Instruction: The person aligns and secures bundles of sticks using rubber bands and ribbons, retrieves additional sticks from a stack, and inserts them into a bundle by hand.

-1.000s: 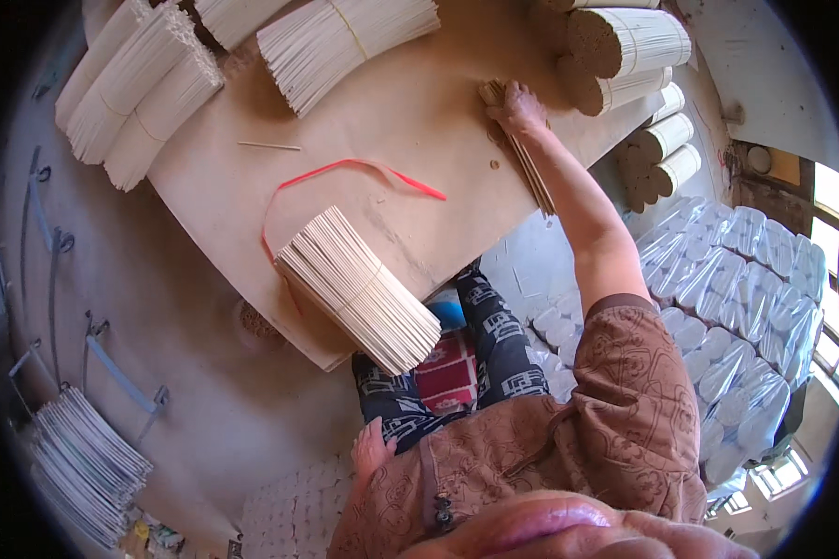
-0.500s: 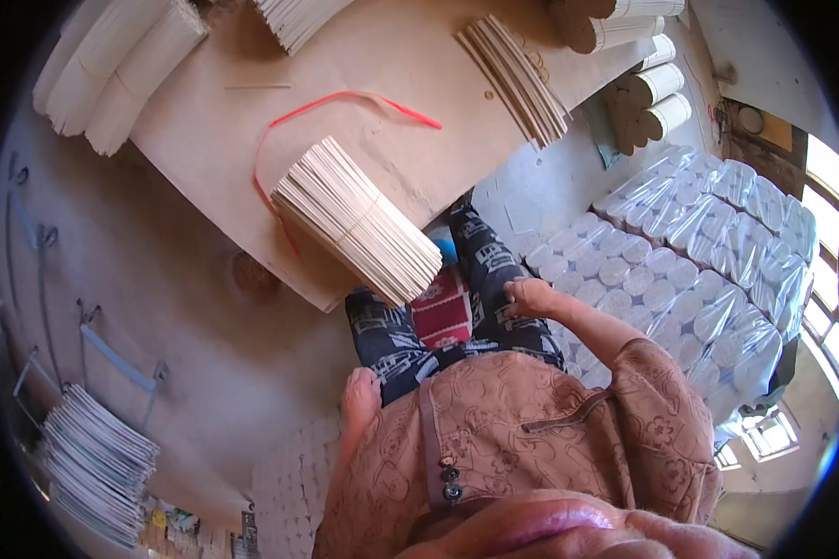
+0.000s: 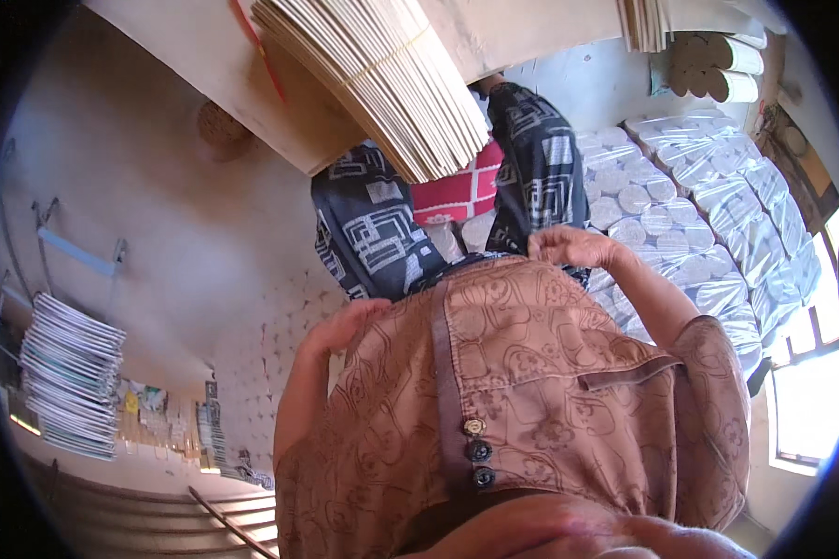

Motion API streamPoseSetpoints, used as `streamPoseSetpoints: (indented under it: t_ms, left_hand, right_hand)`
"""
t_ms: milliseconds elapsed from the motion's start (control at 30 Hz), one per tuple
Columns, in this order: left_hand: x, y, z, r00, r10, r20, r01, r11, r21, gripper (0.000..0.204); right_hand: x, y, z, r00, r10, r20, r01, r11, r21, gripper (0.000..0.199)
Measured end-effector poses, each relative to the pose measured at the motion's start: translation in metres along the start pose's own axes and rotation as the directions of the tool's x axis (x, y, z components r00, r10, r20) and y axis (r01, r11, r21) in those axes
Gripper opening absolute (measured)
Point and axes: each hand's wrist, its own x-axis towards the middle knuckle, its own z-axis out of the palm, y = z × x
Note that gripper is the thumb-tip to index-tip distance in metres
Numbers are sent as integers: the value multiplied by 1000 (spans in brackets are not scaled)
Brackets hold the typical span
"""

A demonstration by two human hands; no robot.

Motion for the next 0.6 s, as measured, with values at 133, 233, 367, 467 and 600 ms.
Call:
streamPoseSetpoints:
  t_ms: [133, 233, 367, 467, 600]
  left_hand:
    - [55, 7, -27, 932, 287, 219, -343, 894, 287, 12]
    - [123, -16, -51, 918, 144, 370, -271, 909, 318, 11]
    - [156, 24, -36, 926, 167, 340, -342, 754, 561, 10]
    - [192, 18, -26, 845, 224, 486, -497, 665, 558, 16]
    - [254, -1, -22, 731, 356, 582, -644, 643, 415, 23]
  right_hand:
    - [50, -20, -11, 919, -135, -369, 80, 984, -161, 24]
    - [96, -41, -3, 872, -251, -420, 191, 965, -181, 50]
    - [155, -29, -21, 964, -67, -256, -92, 821, -563, 52]
    - [182, -1, -14, 989, -85, -119, -5, 795, -607, 50]
    - [212, 9, -29, 992, 45, -122, -128, 502, -856, 43]
